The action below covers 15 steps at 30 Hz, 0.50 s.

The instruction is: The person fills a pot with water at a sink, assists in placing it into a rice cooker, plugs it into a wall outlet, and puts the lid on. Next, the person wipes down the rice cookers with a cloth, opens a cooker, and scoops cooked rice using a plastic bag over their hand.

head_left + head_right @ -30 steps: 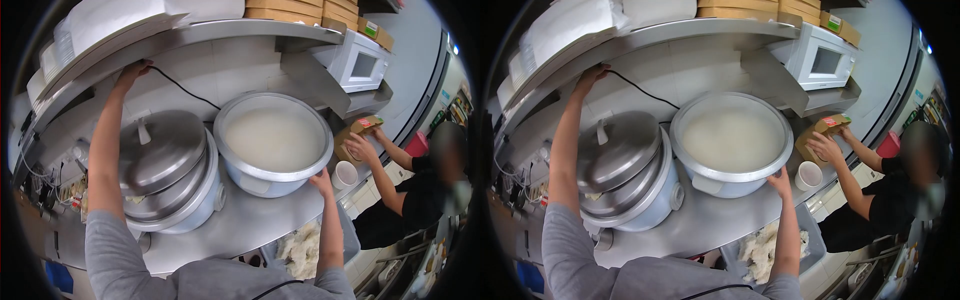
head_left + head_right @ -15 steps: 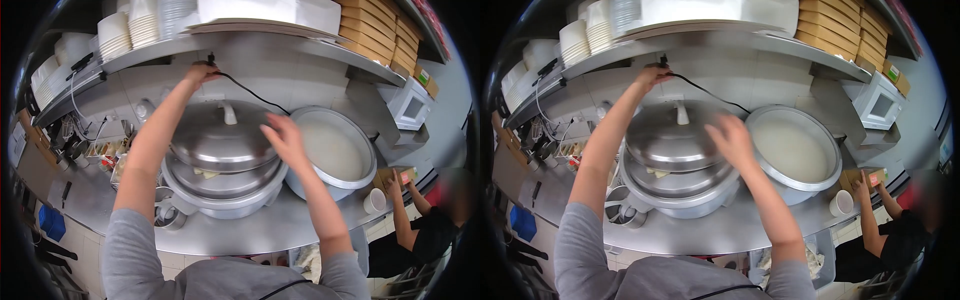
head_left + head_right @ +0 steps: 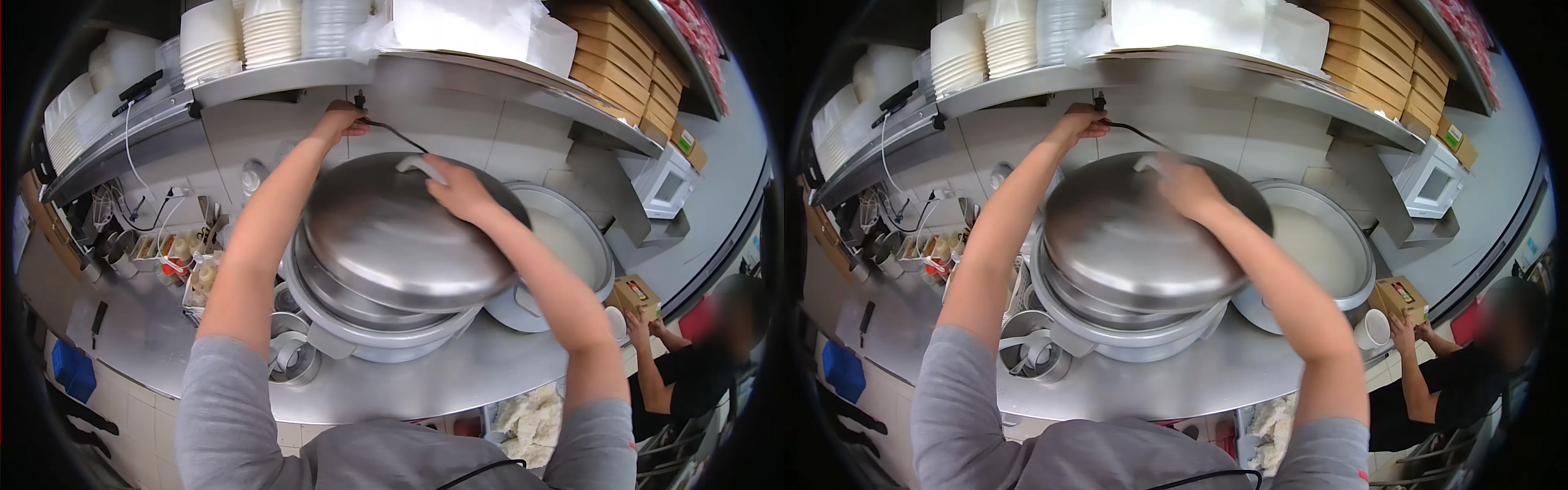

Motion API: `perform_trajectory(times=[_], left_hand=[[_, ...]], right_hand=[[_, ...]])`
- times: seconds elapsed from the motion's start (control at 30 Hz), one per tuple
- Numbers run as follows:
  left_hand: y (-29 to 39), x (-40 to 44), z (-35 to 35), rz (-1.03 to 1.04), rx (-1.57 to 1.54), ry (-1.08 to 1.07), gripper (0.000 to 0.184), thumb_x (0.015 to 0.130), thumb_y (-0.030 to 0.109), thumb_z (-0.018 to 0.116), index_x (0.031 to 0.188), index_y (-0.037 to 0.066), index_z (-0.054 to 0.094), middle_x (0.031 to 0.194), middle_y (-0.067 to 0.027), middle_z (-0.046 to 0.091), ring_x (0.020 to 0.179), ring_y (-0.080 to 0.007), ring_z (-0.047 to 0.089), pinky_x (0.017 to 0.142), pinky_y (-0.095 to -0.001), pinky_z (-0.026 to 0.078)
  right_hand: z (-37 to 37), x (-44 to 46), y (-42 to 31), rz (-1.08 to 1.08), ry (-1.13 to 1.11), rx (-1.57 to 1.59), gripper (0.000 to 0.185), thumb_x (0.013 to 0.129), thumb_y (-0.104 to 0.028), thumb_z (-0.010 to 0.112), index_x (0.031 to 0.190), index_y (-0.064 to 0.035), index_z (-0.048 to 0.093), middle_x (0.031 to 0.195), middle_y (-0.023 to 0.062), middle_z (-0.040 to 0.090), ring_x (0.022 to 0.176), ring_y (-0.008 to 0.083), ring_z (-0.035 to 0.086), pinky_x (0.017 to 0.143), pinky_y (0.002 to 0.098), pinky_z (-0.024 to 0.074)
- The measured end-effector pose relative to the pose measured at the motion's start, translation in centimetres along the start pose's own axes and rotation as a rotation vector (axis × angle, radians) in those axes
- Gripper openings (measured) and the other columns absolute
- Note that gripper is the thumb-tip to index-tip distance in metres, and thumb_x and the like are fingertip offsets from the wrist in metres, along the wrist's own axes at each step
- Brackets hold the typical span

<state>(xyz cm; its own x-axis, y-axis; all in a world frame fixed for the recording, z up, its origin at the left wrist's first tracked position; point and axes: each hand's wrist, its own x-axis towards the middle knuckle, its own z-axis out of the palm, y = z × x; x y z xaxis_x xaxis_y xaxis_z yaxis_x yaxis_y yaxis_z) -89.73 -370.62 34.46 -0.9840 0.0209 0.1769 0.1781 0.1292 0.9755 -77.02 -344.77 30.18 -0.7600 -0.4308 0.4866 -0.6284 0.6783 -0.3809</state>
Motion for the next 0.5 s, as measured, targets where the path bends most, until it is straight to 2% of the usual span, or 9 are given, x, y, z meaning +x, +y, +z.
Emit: perform_trajectory(times=[0.1,0.17,0.2,0.23,0.3,0.37,0.4,0.47,0.5], left_hand=[[-2.8,2.7,0.1,-0.139,0.012,0.1,0.017,0.082,0.013,0.058,0.09,-0.001,0.055,0.082,-0.0101,0.061,0.065,-0.0183,0.062,0.058,-0.0345,0.055],[-5.7,4.6,0.8,-0.208,0.036,0.303,0.018,0.083,0.008,0.047,0.093,-0.004,0.054,0.075,-0.0147,0.059,0.063,-0.0269,0.061,0.05,-0.0414,0.054],[-8.4,6.3,0.4,-0.207,0.034,0.3,0.018,0.083,0.008,0.047,0.093,-0.004,0.054,0.075,-0.0147,0.059,0.063,-0.0269,0.061,0.05,-0.0414,0.054],[-11.6,8.2,-0.4,-0.202,0.221,0.223,0.018,0.083,0.009,0.045,0.092,-0.003,0.056,0.075,-0.0156,0.06,0.063,-0.0278,0.061,0.05,-0.0409,0.054],[-12.8,8.1,0.3,-0.197,0.41,0.145,0.02,0.083,0.009,0.044,0.09,-0.003,0.058,0.075,-0.0166,0.06,0.063,-0.0287,0.062,0.05,-0.0404,0.054],[-11.2,4.0,2.6,-0.217,0.746,0.163,0.025,0.084,0.015,0.043,0.086,-0.004,0.059,0.08,-0.0184,0.063,0.064,-0.0306,0.062,0.056,-0.04,0.053],[-11.9,4.2,3.0,-0.217,0.75,0.163,0.025,0.084,0.015,0.043,0.086,-0.004,0.059,0.08,-0.0184,0.063,0.064,-0.0306,0.062,0.056,-0.04,0.053],[-13.1,5.2,3.4,-0.239,1.152,-0.021,0.031,0.085,0.021,0.042,0.089,-0.004,0.059,0.086,-0.0178,0.064,0.07,-0.0338,0.062,0.064,-0.0413,0.05],[-14.5,6.6,2.8,-0.237,1.158,-0.023,0.031,0.085,0.021,0.042,0.089,-0.004,0.059,0.086,-0.0178,0.064,0.07,-0.0338,0.062,0.064,-0.0413,0.05]], right_hand=[[-6.0,-5.2,0.2,0.185,-0.038,0.035,0.046,0.08,-0.019,0.05,0.124,-0.0031,0.045,0.109,0.0262,0.054,0.104,0.037,0.052,0.089,0.0368,0.0401],[-8.5,-8.6,3.5,0.104,0.121,-0.021,0.046,0.081,-0.017,0.05,0.125,-0.0052,0.045,0.109,0.026,0.055,0.106,0.0349,0.053,0.09,0.036,0.0398],[-9.6,-10.2,5.8,0.121,0.167,-0.074,0.046,0.08,-0.016,0.05,0.125,-0.0053,0.045,0.105,0.0249,0.057,0.1,0.033,0.056,0.086,0.0351,0.0411],[-10.5,-11.6,7.8,0.138,0.212,-0.126,0.046,0.08,-0.016,0.05,0.125,-0.0054,0.045,0.101,0.0238,0.059,0.094,0.0311,0.059,0.083,0.0342,0.0425],[-12.1,-13.9,9.9,0.345,0.225,-0.057,0.046,0.08,-0.014,0.05,0.125,-0.0038,0.045,0.08,0.0185,0.061,0.07,0.0236,0.059,0.07,0.0317,0.0445],[-12.8,-15.8,12.6,0.403,0.253,-0.071,0.046,0.08,-0.013,0.05,0.125,-0.0039,0.045,0.072,0.0149,0.057,0.063,0.0194,0.054,0.064,0.0302,0.043],[-12.9,-16.4,13.3,0.458,0.284,-0.087,0.047,0.079,-0.012,0.05,0.125,-0.0039,0.046,0.064,0.0113,0.053,0.055,0.0153,0.048,0.058,0.0288,0.0415],[-13.4,-17.3,14.2,0.479,0.303,-0.099,0.047,0.079,-0.011,0.05,0.125,-0.0048,0.046,0.061,0.0099,0.051,0.052,0.0137,0.047,0.055,0.0284,0.0404],[-13.6,-17.6,14.7,0.501,0.319,-0.114,0.047,0.079,-0.01,0.051,0.125,-0.0057,0.046,0.058,0.0084,0.048,0.05,0.0122,0.045,0.052,0.028,0.0393]])
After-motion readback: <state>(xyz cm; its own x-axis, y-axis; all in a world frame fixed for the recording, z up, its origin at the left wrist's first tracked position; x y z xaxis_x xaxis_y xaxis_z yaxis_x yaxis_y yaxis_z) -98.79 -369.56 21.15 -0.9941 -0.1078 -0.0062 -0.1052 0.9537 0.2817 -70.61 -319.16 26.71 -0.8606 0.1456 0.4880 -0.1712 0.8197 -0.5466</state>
